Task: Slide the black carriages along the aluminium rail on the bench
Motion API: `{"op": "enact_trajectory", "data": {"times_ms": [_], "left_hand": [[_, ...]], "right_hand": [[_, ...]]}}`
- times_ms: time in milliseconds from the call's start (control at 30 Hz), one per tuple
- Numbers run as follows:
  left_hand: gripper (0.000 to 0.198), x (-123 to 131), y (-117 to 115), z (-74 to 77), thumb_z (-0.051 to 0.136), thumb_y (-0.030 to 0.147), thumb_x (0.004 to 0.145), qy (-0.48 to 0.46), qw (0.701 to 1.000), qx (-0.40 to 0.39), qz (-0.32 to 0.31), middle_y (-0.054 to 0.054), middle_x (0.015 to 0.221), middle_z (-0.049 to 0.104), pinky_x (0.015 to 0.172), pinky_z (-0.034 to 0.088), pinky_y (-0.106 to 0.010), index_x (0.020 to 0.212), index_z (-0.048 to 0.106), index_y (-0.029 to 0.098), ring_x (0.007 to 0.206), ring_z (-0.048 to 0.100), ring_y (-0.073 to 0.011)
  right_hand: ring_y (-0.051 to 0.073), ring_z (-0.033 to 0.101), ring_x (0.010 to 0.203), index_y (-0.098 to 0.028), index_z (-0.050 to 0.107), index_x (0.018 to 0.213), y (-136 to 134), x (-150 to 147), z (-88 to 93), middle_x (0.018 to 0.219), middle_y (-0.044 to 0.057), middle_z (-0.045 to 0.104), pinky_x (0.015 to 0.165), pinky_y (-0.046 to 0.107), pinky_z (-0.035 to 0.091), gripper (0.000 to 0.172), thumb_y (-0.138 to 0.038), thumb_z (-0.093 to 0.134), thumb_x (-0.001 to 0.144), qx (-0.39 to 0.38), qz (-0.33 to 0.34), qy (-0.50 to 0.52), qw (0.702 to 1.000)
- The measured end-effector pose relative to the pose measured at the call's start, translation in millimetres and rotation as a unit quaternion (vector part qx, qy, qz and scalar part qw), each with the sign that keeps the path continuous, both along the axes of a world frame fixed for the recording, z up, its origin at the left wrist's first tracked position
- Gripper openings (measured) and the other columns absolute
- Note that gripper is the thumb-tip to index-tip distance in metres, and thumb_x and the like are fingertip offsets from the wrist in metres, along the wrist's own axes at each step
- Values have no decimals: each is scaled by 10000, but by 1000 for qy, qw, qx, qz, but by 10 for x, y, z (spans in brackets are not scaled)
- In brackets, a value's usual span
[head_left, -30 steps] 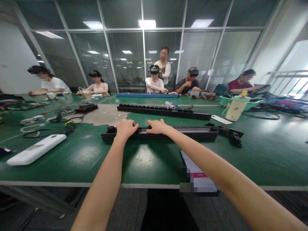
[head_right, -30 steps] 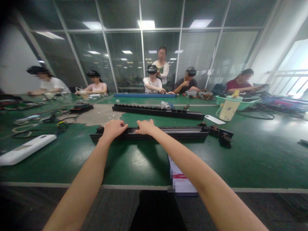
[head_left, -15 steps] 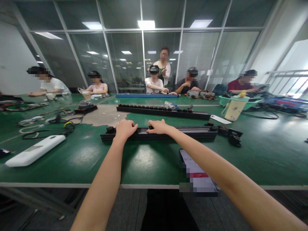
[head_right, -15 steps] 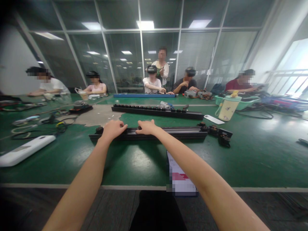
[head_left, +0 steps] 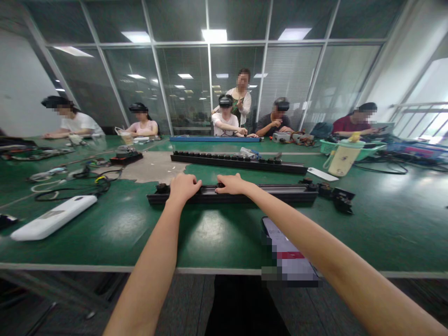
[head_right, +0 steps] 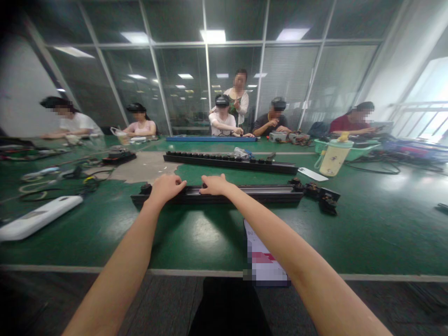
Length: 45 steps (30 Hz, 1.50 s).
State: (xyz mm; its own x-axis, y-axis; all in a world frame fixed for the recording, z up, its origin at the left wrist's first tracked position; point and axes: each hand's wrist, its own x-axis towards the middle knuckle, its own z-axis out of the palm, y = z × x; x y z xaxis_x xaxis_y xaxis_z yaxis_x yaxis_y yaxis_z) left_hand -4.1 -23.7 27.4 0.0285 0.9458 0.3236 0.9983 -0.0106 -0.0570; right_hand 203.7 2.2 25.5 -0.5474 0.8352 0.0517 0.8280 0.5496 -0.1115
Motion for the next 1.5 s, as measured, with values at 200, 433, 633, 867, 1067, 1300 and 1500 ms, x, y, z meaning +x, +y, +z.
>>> {"op": "enact_trajectory", "data": {"times_ms": [200,433,633,867,1067,1300,1500], "left_hand": [[484,-10,26,-10,428,528,960,5,1000,-3,1,-131,1043,786,856,515,-367,1004,806,228,1066,691,-315],[477,-7,10,-5,436,518,956,-6,1000,-1,1,-135,1036,785,856,516,-375,1010,807,223,1070,691,-325],[475,-13,14,-19,442,516,957,-6,1000,4,-2,-141,1022,780,847,520,-378,1002,809,218,1062,691,-327],[469,-2,4,-9,439,511,959,-10,1000,-1,1,-139,1022,779,838,521,-376,1011,805,221,1053,688,-324],[475,10,-8,4,431,503,968,-4,1000,-4,-1,-139,1039,779,852,523,-365,1019,809,218,1065,684,-316],[476,5,0,-11,428,499,968,-9,1000,0,-3,-143,1033,777,845,527,-378,1013,809,217,1058,686,-327],[476,4,-7,-5,431,508,963,-6,1000,-2,-1,-139,1035,779,853,530,-375,1024,807,223,1062,690,-322]], "right_hand": [[336,628,1192,-210,568,1160,11,-16,-24,1302,136,699,961,496,434,329,-465,552,953,-5,-3,16,1000],[325,631,1171,-223,570,1136,54,1,-46,1264,120,716,956,457,414,329,-488,573,940,-4,-10,17,1000],[302,636,1153,-230,560,1102,58,70,-76,1252,101,721,929,420,414,315,-505,569,950,-4,8,43,999],[299,638,1150,-226,557,1105,65,56,-90,1251,109,722,937,423,413,297,-486,553,961,-4,8,37,999],[316,625,1202,-225,556,1143,62,37,-78,1298,123,706,969,462,421,306,-474,553,964,-7,3,26,1000],[322,632,1202,-224,569,1148,45,33,-40,1295,121,709,963,470,448,298,-457,560,962,-11,5,22,1000],[313,638,1181,-226,583,1150,58,33,-48,1278,111,714,924,418,456,303,-461,566,958,-1,6,16,1000]]}}
